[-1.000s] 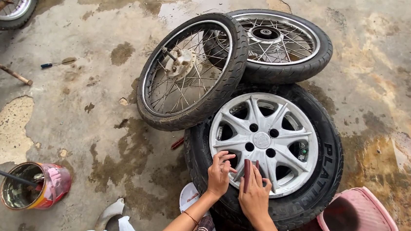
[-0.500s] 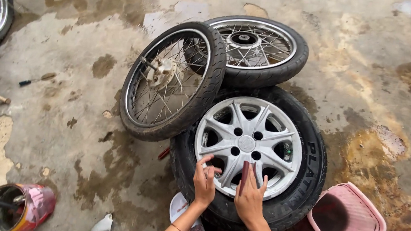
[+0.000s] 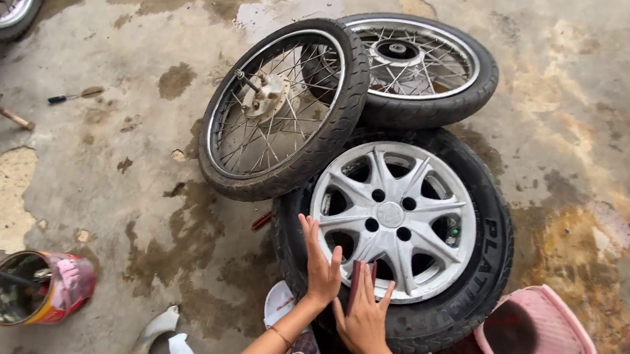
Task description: The person scrubs a silver car wheel rim with a reddish-brown sponge while the wheel rests on a tire. The person repeatedly dips the sponge into a pink bucket of water and continues scrubbing the rim surface throughout the clip.
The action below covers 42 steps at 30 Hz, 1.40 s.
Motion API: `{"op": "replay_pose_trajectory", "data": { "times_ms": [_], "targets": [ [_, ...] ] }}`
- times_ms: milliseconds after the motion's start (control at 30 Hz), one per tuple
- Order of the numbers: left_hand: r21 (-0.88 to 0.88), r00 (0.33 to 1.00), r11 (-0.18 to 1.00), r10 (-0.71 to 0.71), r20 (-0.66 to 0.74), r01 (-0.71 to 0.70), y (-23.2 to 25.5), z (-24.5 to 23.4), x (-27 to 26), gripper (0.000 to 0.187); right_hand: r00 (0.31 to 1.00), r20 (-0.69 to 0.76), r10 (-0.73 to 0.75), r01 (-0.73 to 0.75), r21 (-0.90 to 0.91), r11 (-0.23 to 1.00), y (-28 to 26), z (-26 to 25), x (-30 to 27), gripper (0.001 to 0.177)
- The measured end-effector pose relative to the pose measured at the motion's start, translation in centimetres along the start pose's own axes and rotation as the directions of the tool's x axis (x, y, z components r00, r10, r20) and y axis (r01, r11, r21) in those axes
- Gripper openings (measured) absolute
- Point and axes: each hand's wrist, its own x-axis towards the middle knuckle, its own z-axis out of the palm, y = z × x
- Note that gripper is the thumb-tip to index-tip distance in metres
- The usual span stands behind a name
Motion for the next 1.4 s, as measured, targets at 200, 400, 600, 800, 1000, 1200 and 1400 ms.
{"op": "replay_pose_trajectory", "data": {
  "times_ms": [200, 400, 600, 800, 1000, 1200, 1400],
  "targets": [
    [0.027, 1.0, 1.0, 0.004, 0.025, -0.005, -0.7, 0.0, -0.1, 0.068, 0.997, 0.07, 0.018, -0.017, -0.025, 1.0, 0.5, 1.6, -0.1, 0.097],
    [-0.006, 1.0, 1.0, -0.023, 0.019, 0.023, 0.0, -0.2, 0.1, 0.07, 0.993, 0.063, 0.103, -0.101, -0.024, 0.995, 1.7, 1.3, 4.0, 0.089],
    [0.06, 0.999, 0.997, 0.04, -0.009, -0.039, -1.2, 0.0, 0.1, 0.073, 0.983, -0.086, 0.16, -0.173, -0.162, 0.972, 3.0, 2.0, 9.0, 0.078],
    [0.057, 0.999, 0.998, 0.035, -0.008, -0.034, -1.4, 0.0, 0.3, 0.072, 0.988, -0.141, 0.066, -0.101, -0.256, 0.961, 0.9, 0.6, 6.9, 0.066],
    [0.064, 1.0, 0.998, 0.028, -0.002, -0.027, -1.8, 0.0, 0.1, 0.073, 0.99, -0.132, 0.041, -0.061, -0.145, 0.988, 1.2, 1.3, 4.4, 0.066],
    [0.068, 1.0, 0.997, 0.026, 0.011, -0.026, -2.0, 0.1, 0.0, 0.072, 0.978, -0.184, 0.101, -0.134, -0.178, 0.975, 3.8, 2.2, 8.0, 0.073],
    [0.119, 0.998, 0.992, 0.032, 0.051, -0.038, -2.3, 0.3, 0.2, 0.073, 0.975, -0.179, 0.134, -0.163, -0.157, 0.974, 4.7, 2.5, 8.6, 0.073]
  ]
}}
